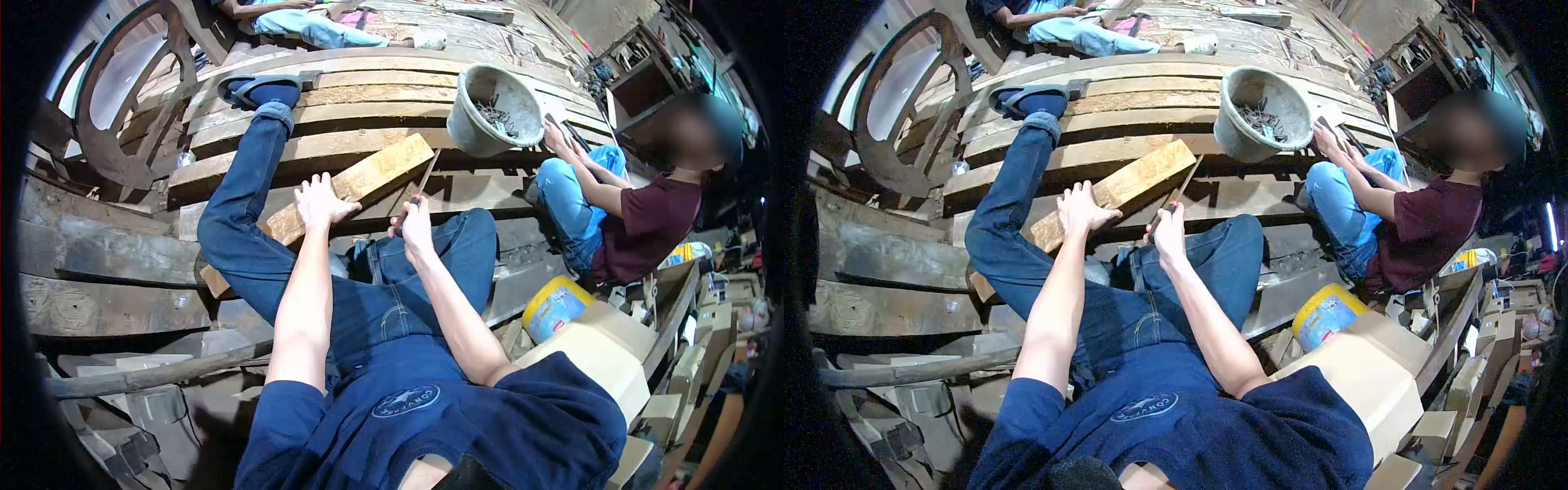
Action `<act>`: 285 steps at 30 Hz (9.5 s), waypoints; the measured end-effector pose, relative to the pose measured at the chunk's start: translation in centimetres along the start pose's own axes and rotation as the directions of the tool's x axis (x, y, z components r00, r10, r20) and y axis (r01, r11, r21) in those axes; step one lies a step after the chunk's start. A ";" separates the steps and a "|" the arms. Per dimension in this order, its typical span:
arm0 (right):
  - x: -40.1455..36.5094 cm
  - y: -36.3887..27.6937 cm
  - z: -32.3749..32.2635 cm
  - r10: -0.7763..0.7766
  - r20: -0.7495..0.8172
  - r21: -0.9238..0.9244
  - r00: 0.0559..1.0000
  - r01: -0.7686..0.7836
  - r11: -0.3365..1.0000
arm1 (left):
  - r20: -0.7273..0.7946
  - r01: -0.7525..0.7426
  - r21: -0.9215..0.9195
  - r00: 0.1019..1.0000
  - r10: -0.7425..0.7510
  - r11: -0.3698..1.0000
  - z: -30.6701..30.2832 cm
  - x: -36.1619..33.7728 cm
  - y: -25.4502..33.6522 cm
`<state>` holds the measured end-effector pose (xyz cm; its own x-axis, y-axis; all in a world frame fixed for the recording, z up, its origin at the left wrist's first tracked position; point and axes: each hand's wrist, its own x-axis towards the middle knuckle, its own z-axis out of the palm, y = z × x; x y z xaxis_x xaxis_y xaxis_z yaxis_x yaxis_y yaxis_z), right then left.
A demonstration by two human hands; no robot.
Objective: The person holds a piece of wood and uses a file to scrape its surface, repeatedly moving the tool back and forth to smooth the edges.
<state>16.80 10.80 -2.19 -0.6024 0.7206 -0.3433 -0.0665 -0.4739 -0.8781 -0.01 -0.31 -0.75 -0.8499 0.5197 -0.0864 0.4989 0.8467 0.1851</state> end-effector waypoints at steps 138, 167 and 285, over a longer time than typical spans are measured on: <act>7.2 2.4 4.9 -0.111 -0.112 -0.351 0.987 0.066 0.934 | 0.076 -0.002 0.005 0.997 0.002 1.000 0.5 1.6 -0.4; 3.7 5.1 4.6 -0.225 -0.102 -0.343 0.969 0.178 0.922 | -0.013 -0.035 -0.001 0.999 0.035 0.999 1.0 0.5 -0.3; 3.9 3.3 2.2 -0.014 -0.190 -0.245 0.982 -0.034 0.969 | 0.000 -0.019 0.010 1.000 0.019 1.000 0.3 0.5 0.1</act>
<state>12.52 10.91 -5.70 -0.4391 0.8103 -0.3881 0.1508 -0.3594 -0.9209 -0.35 0.10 -1.08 -0.8402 0.5359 -0.0826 0.5167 0.8376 0.1774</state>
